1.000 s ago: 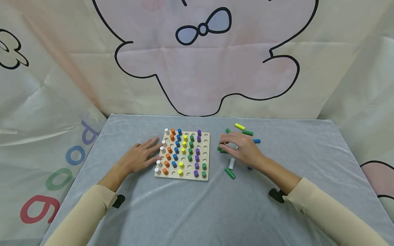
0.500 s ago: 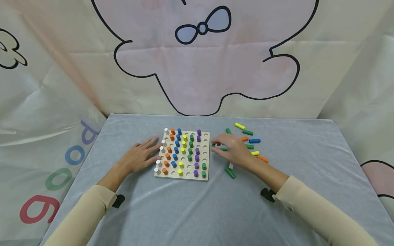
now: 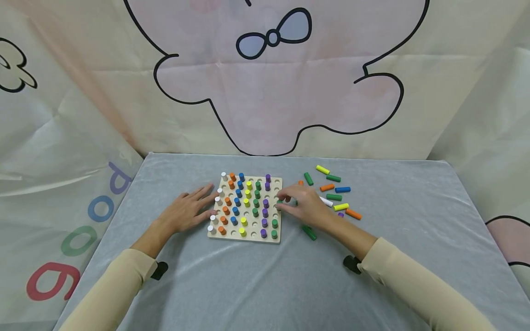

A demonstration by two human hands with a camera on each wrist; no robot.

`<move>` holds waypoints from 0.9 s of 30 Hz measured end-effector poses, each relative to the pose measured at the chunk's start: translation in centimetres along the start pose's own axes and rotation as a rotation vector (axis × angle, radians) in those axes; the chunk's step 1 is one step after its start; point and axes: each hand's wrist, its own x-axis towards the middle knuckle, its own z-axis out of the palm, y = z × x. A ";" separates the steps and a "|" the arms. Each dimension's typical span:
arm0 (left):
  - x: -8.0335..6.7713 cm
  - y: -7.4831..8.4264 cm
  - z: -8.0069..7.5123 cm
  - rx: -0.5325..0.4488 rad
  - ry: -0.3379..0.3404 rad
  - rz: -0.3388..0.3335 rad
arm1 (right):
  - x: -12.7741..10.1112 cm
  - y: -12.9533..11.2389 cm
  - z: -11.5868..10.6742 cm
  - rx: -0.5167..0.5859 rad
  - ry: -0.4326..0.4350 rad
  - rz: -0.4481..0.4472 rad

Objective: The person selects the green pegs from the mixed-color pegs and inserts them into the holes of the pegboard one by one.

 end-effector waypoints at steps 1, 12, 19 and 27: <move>0.0 0.0 0.0 -0.001 -0.001 0.000 | 0.0 0.0 0.1 0.000 -0.002 0.006; 0.0 -0.1 0.0 -0.008 0.022 0.012 | 0.0 -0.2 1.0 0.014 -0.047 0.018; -0.1 -0.1 -0.1 -0.006 0.029 0.020 | 0.0 -0.4 1.3 -0.014 -0.078 0.019; 0.0 0.0 -0.2 -0.016 0.010 0.018 | -0.2 -0.5 1.5 -0.041 -0.137 0.064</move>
